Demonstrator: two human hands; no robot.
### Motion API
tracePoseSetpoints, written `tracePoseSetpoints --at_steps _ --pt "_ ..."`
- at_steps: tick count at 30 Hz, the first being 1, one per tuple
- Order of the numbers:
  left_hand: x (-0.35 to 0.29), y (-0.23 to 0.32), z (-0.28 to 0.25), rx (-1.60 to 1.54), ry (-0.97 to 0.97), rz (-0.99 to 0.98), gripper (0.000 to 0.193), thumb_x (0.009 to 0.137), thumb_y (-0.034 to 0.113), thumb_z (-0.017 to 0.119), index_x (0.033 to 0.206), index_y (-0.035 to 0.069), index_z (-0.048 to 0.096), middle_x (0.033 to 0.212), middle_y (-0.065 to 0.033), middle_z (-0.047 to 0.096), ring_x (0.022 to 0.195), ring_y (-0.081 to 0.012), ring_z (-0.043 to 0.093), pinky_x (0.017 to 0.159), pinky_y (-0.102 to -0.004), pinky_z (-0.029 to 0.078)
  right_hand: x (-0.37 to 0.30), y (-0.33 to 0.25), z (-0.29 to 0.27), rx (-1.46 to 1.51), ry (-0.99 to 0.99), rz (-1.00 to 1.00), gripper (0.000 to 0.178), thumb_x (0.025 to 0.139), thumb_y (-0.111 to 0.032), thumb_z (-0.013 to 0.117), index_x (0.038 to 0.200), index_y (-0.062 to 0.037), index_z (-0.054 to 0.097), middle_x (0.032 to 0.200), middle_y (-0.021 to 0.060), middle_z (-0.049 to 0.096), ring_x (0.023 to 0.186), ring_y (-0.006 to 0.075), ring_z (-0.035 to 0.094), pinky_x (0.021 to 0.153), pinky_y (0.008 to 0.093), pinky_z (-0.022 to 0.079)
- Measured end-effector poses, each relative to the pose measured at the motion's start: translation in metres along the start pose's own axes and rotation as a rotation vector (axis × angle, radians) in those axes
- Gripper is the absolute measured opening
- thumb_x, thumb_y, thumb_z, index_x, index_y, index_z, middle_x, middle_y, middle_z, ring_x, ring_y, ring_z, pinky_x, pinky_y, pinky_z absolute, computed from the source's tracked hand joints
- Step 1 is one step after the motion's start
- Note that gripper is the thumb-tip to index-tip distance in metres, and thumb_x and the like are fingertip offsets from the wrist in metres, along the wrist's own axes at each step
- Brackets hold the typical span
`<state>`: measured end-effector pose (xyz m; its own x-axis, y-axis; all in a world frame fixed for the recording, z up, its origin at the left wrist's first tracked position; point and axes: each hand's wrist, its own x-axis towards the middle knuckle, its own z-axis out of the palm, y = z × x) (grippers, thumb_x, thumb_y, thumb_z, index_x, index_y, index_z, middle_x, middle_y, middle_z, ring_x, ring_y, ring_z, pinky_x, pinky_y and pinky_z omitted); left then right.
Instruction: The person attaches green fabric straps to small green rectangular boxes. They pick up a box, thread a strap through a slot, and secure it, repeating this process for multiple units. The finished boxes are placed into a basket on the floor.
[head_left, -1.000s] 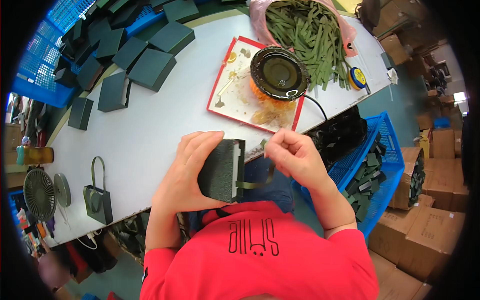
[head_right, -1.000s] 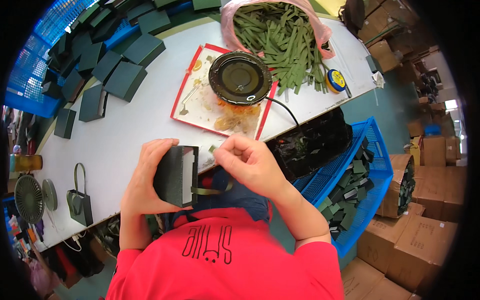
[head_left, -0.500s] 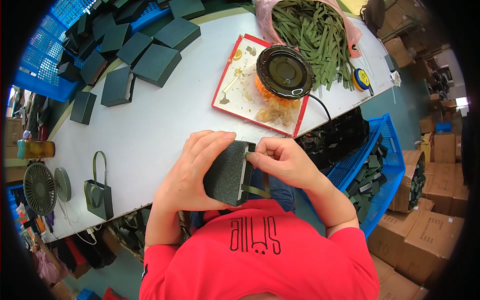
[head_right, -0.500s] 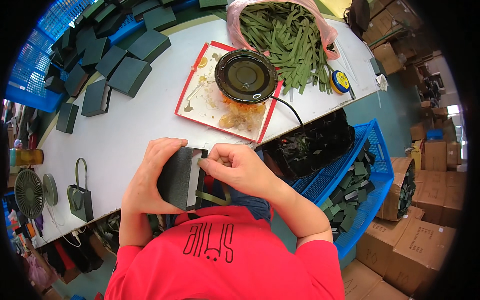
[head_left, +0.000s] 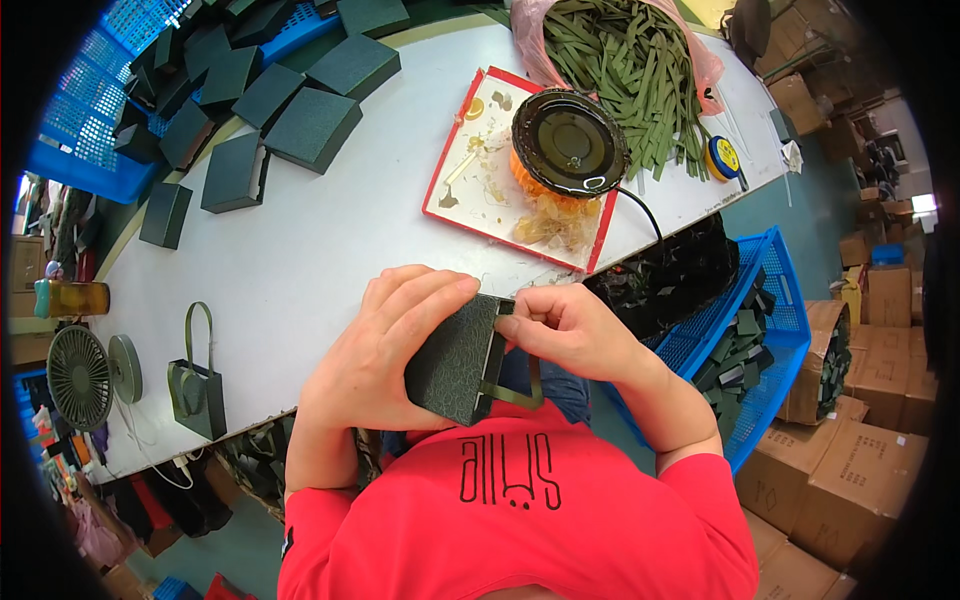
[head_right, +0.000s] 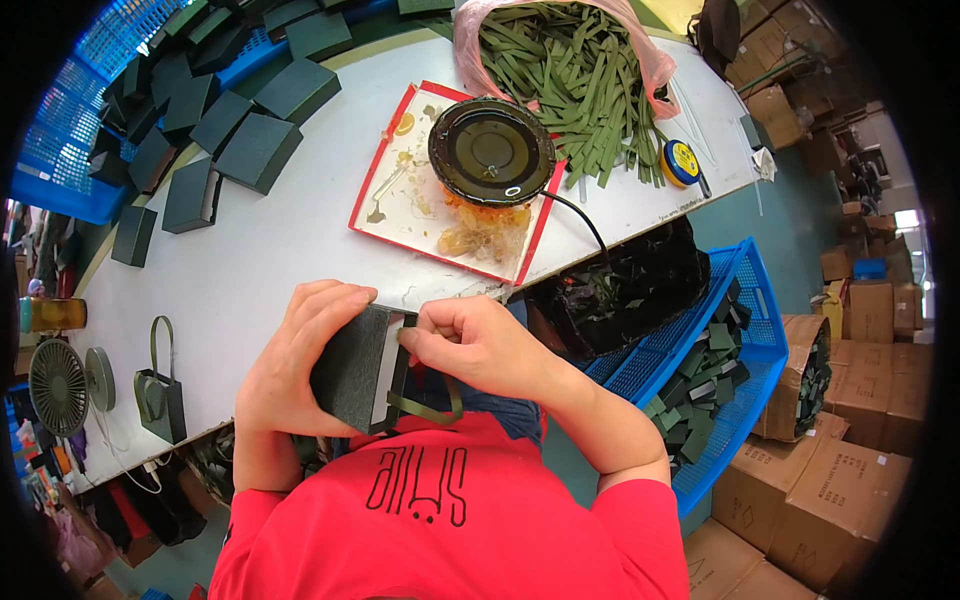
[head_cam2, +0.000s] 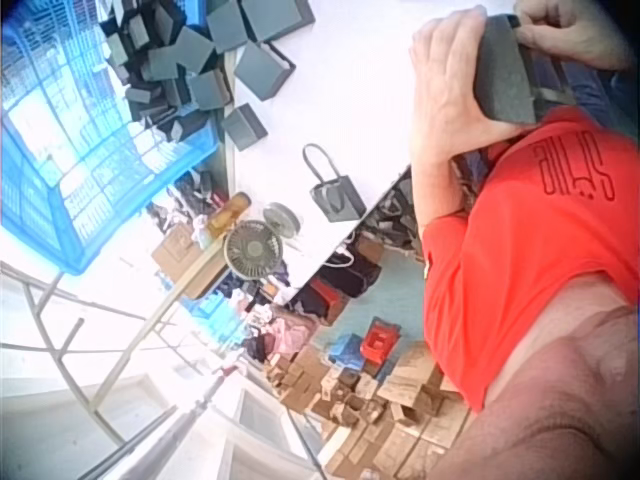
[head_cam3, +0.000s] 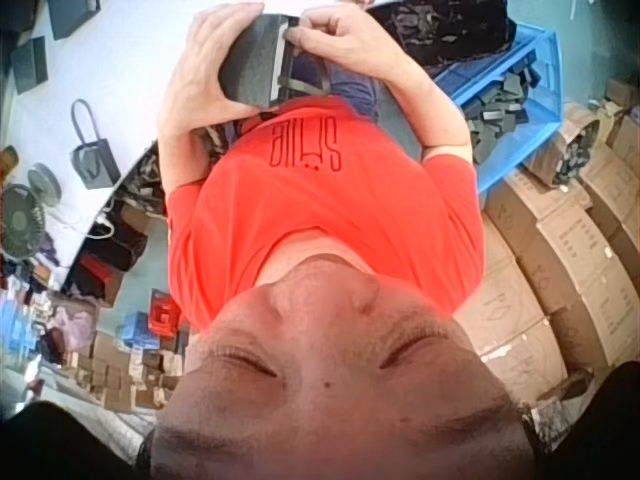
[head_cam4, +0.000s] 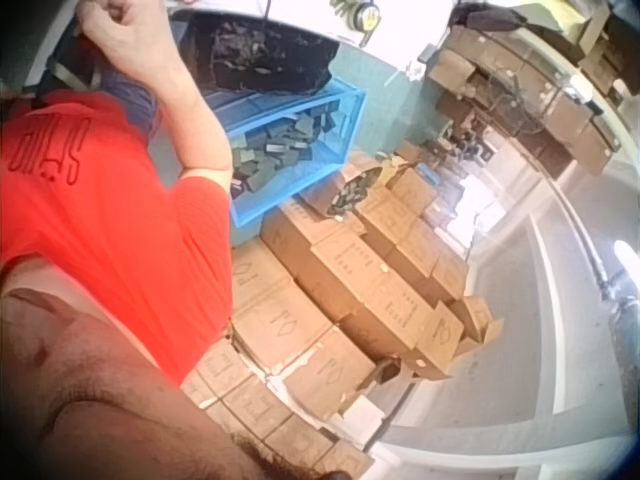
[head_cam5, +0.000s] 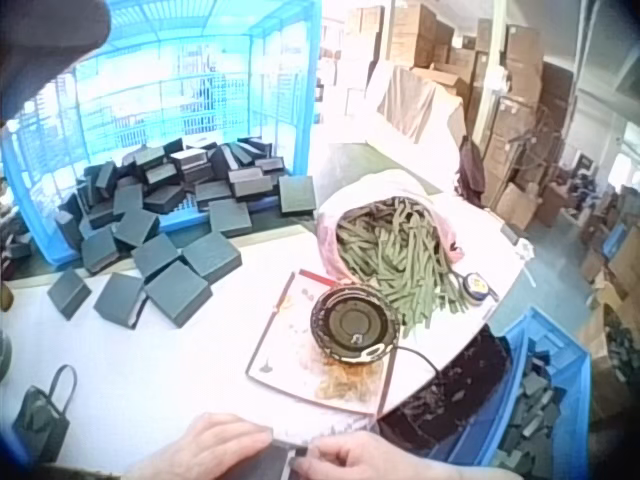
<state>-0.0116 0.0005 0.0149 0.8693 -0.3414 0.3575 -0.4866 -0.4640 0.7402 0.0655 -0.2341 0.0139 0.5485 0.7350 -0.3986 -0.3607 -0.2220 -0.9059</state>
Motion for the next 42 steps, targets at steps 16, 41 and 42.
tracePoseSetpoints --at_steps 16,41,42 --pt "-0.006 -0.01 0.001 0.058 0.009 -0.015 0.095 0.054 0.023 0.089 0.139 0.005 0.051 0.133 -0.0131 0.056 0.12 -0.0361 0.052 0.102 -0.0469 0.042 0.005 0.01 -0.015 -0.019 -0.042 -0.045 0.023 0.102 -0.017 0.06 0.097 0.0023 0.071 0.089 0.0038 0.073 0.086 0.0079 0.065 0.077 0.0242 0.051" --pt "-0.025 -0.023 -0.008 0.38 0.173 -0.336 0.11 0.048 0.015 0.092 0.146 0.005 0.043 0.138 -0.0171 0.051 0.128 -0.0378 0.048 0.109 -0.0455 0.04 -0.013 0.031 -0.046 0.291 0.834 -0.47 0.02 0.096 -0.011 0.07 0.11 0.0025 0.071 0.095 0.0104 0.075 0.054 0.0009 0.043 0.048 0.0176 0.033" --pt "-0.026 -0.025 -0.009 0.427 0.243 -0.38 0.101 0.052 0.023 0.092 0.143 0.007 0.05 0.136 -0.017 0.053 0.126 -0.0381 0.048 0.108 -0.0478 0.038 -0.014 0.032 -0.055 0.243 0.907 -0.469 0.02 0.095 -0.011 0.071 0.11 0.0025 0.072 0.094 0.0099 0.075 0.054 0.0007 0.043 0.049 0.0176 0.032"
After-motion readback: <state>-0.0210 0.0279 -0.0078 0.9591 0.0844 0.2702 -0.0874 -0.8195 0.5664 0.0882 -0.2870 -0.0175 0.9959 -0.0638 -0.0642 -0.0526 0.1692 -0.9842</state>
